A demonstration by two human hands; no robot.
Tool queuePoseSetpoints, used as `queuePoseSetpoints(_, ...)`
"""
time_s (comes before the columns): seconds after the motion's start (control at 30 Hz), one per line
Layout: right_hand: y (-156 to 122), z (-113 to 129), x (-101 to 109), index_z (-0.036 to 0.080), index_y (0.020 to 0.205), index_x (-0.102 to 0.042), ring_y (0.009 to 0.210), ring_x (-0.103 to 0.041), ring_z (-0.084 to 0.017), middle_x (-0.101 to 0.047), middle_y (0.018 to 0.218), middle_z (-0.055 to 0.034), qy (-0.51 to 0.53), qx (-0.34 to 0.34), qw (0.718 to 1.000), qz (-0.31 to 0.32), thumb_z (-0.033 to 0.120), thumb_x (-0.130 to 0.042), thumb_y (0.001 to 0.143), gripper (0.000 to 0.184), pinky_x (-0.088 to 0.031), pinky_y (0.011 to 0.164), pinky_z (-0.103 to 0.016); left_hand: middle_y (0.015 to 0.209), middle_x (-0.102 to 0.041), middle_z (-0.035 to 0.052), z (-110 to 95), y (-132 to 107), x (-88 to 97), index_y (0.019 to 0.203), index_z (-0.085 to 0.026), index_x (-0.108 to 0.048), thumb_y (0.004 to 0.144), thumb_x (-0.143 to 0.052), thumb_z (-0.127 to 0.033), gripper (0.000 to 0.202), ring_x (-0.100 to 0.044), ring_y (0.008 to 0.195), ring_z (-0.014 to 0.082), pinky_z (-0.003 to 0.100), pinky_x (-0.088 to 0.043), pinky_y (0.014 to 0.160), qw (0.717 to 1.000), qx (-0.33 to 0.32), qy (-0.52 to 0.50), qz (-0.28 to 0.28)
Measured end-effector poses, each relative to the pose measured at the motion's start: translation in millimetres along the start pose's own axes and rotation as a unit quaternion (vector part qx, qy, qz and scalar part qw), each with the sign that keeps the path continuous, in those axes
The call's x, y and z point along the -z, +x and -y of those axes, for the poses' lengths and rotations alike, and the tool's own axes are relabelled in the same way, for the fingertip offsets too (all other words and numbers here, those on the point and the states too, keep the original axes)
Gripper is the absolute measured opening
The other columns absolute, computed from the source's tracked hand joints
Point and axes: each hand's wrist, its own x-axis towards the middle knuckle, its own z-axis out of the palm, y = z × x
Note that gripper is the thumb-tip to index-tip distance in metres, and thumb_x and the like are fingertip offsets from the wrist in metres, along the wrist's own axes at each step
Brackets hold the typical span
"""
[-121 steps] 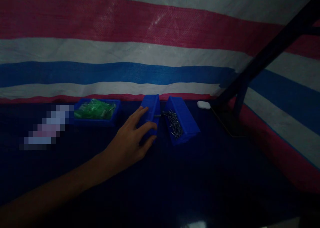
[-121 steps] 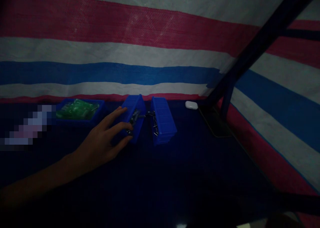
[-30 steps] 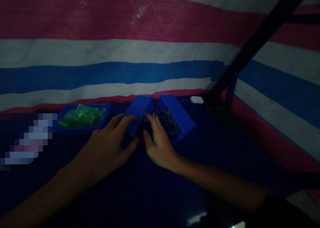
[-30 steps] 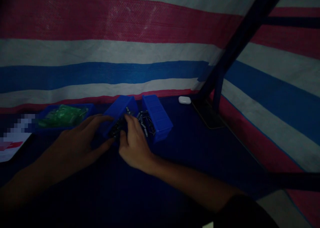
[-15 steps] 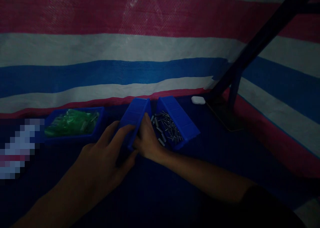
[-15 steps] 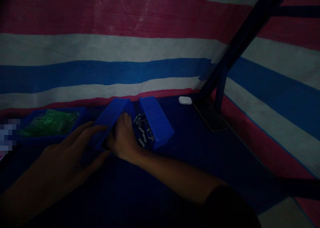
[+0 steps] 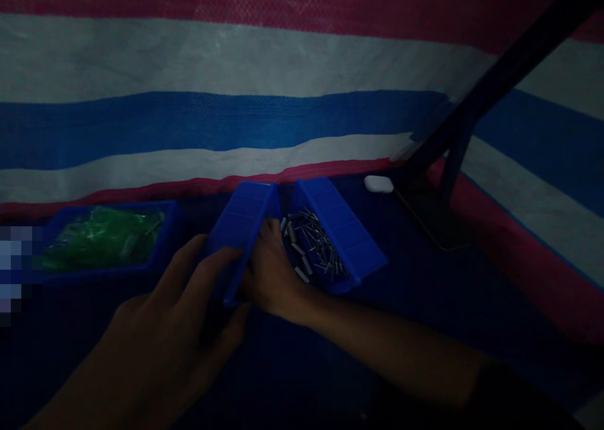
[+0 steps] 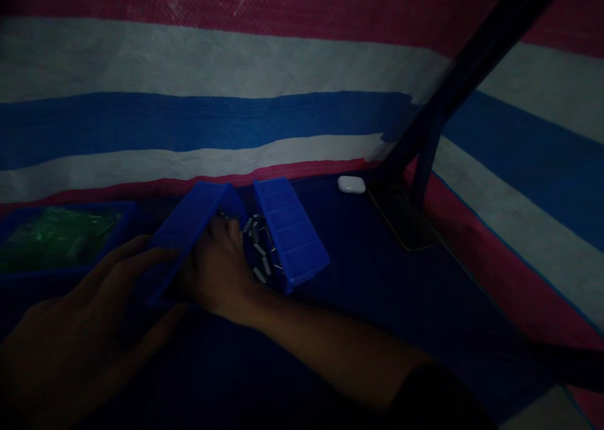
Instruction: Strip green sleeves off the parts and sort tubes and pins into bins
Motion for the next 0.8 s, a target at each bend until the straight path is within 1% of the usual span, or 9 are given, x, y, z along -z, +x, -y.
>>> queuePoseSetpoints(0.1, -0.9, 0.1, -1.1, 0.020, 0.093, -0.055, 0.101, -0.042, -0.022, -0.054, 0.102, -0.0066, -0.002, -0.006, 1.000, 0.001, 0.026, -0.042, 0.085, 0.015, -0.035, 0.089, -0.038, 0.138, -0.035, 0.0141, -1.1, 0.6, 0.5, 0.125, -0.028, -0.035, 0.082, -0.038, -0.044, 0.047, -0.062, 0.091, 0.0371, 0.048, -0.054, 0.055, 1.000, -0.005, -0.006, 0.009)
queuePoseSetpoints(0.2, -1.3, 1.0, -1.3, 0.020, 0.096, -0.053, 0.100, -0.042, -0.021, -0.053, 0.102, -0.0065, 0.004, 0.006, 1.000, 0.001, 0.028, -0.041, 0.086, 0.018, -0.035, 0.089, -0.037, 0.137, -0.035, 0.0168, -3.0, 0.6, 2.2, 0.125, -0.024, -0.035, 0.083, -0.038, -0.041, 0.046, -0.057, 0.102, 0.0382, 0.047, -0.055, 0.060, 1.000, -0.016, -0.018, 0.008)
queuePoseSetpoints(0.27, -1.5, 1.4, -1.3, 0.020, 0.094, -0.054, 0.098, -0.042, -0.021, -0.052, 0.101, -0.0068, 0.002, -0.006, 1.000, 0.001, 0.029, -0.041, 0.086, 0.018, -0.036, 0.088, -0.037, 0.137, -0.034, 0.0188, -4.2, 0.3, 3.0, 0.125, -0.022, -0.035, 0.083, -0.036, -0.040, 0.046, -0.055, 0.106, 0.0376, 0.047, -0.056, 0.064, 0.999, -0.025, -0.019, 0.007)
queuePoseSetpoints(0.37, -1.8, 1.1, -1.3, 0.020, 0.092, -0.054, 0.098, -0.041, -0.022, -0.051, 0.100, -0.0070, -0.005, -0.019, 1.000, 0.003, 0.029, -0.041, 0.085, 0.017, -0.038, 0.084, -0.038, 0.135, -0.035, 0.0213, -5.0, -0.2, 2.7, 0.124, -0.019, -0.036, 0.084, -0.034, -0.042, 0.046, -0.058, 0.101, 0.0372, 0.048, -0.055, 0.066, 0.999, -0.026, -0.017, 0.013)
queuePoseSetpoints(0.43, -2.0, 0.9, -0.8, 0.020, 0.092, -0.053, 0.098, -0.041, -0.023, -0.052, 0.100, -0.0070, -0.007, -0.010, 1.000, 0.006, 0.028, -0.041, 0.084, 0.016, -0.037, 0.084, -0.038, 0.135, -0.034, 0.0224, -5.3, -0.3, 2.1, 0.124, -0.018, -0.037, 0.084, -0.033, -0.042, 0.047, -0.059, 0.099, 0.0380, 0.050, -0.055, 0.065, 1.000, -0.022, -0.016, 0.014)
queuePoseSetpoints(0.57, -2.0, 1.4, 0.0, 0.018, 0.092, -0.053, 0.096, -0.042, -0.022, -0.053, 0.101, -0.0077, -0.006, -0.010, 1.000, 0.006, 0.027, -0.040, 0.084, 0.017, -0.037, 0.084, -0.038, 0.135, -0.033, 0.0230, -6.2, -0.2, 2.1, 0.126, -0.018, -0.036, 0.084, -0.033, -0.041, 0.048, -0.058, 0.099, 0.0383, 0.050, -0.055, 0.065, 0.999, -0.028, -0.010, 0.015)
queuePoseSetpoints(0.7, -1.4, 1.4, -0.8, 0.020, 0.091, -0.054, 0.097, -0.042, -0.023, -0.053, 0.102, -0.0079, -0.013, -0.010, 1.000, -0.002, 0.027, -0.043, 0.082, 0.016, -0.037, 0.084, -0.039, 0.133, -0.034, 0.0245, -6.9, -0.1, 2.7, 0.125, -0.016, -0.035, 0.085, -0.032, -0.040, 0.046, -0.059, 0.098, 0.0370, 0.048, -0.055, 0.065, 0.999, -0.035, -0.003, 0.012)
queuePoseSetpoints(0.8, -0.9, 0.7, 0.1, 0.020, 0.093, -0.055, 0.097, -0.041, -0.024, -0.052, 0.104, -0.0085, -0.014, -0.019, 1.000, 0.004, 0.028, -0.045, 0.081, 0.017, -0.037, 0.083, -0.040, 0.132, -0.035, 0.0244, -7.0, 0.3, 2.7, 0.124, -0.016, -0.036, 0.085, -0.032, -0.040, 0.046, -0.057, 0.102, 0.0378, 0.047, -0.056, 0.064, 0.999, -0.038, 0.000, 0.003)
